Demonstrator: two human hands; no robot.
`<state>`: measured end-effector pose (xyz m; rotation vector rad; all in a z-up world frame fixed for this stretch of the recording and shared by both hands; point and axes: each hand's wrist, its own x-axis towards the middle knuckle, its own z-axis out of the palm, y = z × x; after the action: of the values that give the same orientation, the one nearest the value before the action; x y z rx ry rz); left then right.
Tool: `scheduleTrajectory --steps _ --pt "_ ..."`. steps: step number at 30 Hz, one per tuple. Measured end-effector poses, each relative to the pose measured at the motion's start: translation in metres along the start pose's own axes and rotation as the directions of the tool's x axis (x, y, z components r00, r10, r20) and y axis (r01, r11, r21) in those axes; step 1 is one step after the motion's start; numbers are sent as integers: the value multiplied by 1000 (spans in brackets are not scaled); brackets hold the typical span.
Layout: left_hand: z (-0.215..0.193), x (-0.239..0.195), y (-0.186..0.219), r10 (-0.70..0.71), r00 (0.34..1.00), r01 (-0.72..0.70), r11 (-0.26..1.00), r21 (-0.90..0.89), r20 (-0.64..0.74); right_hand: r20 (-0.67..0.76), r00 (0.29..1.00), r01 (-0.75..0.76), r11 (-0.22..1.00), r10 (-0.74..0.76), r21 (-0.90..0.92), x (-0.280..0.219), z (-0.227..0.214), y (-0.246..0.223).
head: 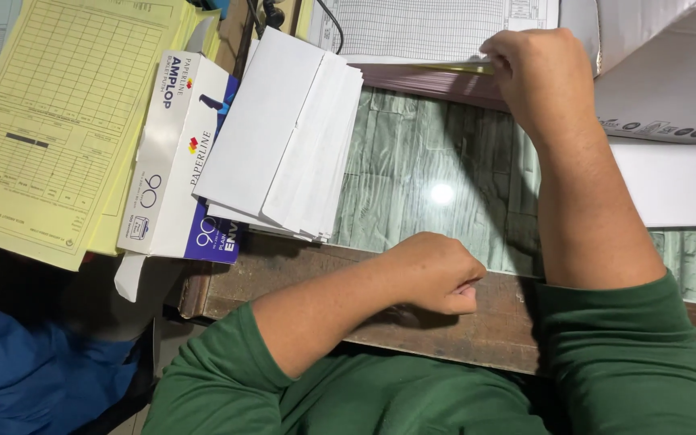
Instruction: Folding printed documents and inserting them into envelopes
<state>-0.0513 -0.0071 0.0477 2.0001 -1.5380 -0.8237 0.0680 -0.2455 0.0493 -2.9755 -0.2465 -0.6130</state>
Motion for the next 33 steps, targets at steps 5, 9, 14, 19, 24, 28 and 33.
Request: scheduleTrajectory --steps 5,9,14,19,24,28,33 --pt "3 1 -1 -11 1000 12 1000 28 -27 -288 954 106 991 -79 78 4 22 7" --pt "4 0 -1 -17 1000 17 1000 9 -1 -285 958 107 964 -35 243 6 16 1" --pt "5 1 -3 -26 999 24 999 42 32 -235 972 59 927 32 371 9 9 3" --pt "5 0 -2 -21 1000 20 998 53 14 -428 902 146 970 -50 193 11 2 -10" --pt "6 0 -3 -20 1000 21 999 44 -10 -601 750 259 958 -277 -119 14 -28 -39" --pt "10 1 -5 -4 999 7 999 44 -55 -623 711 289 943 -326 -164 9 -46 -49" --pt "11 3 -10 25 992 -11 994 110 -127 -249 928 176 915 -277 -362 -15 -71 -68"
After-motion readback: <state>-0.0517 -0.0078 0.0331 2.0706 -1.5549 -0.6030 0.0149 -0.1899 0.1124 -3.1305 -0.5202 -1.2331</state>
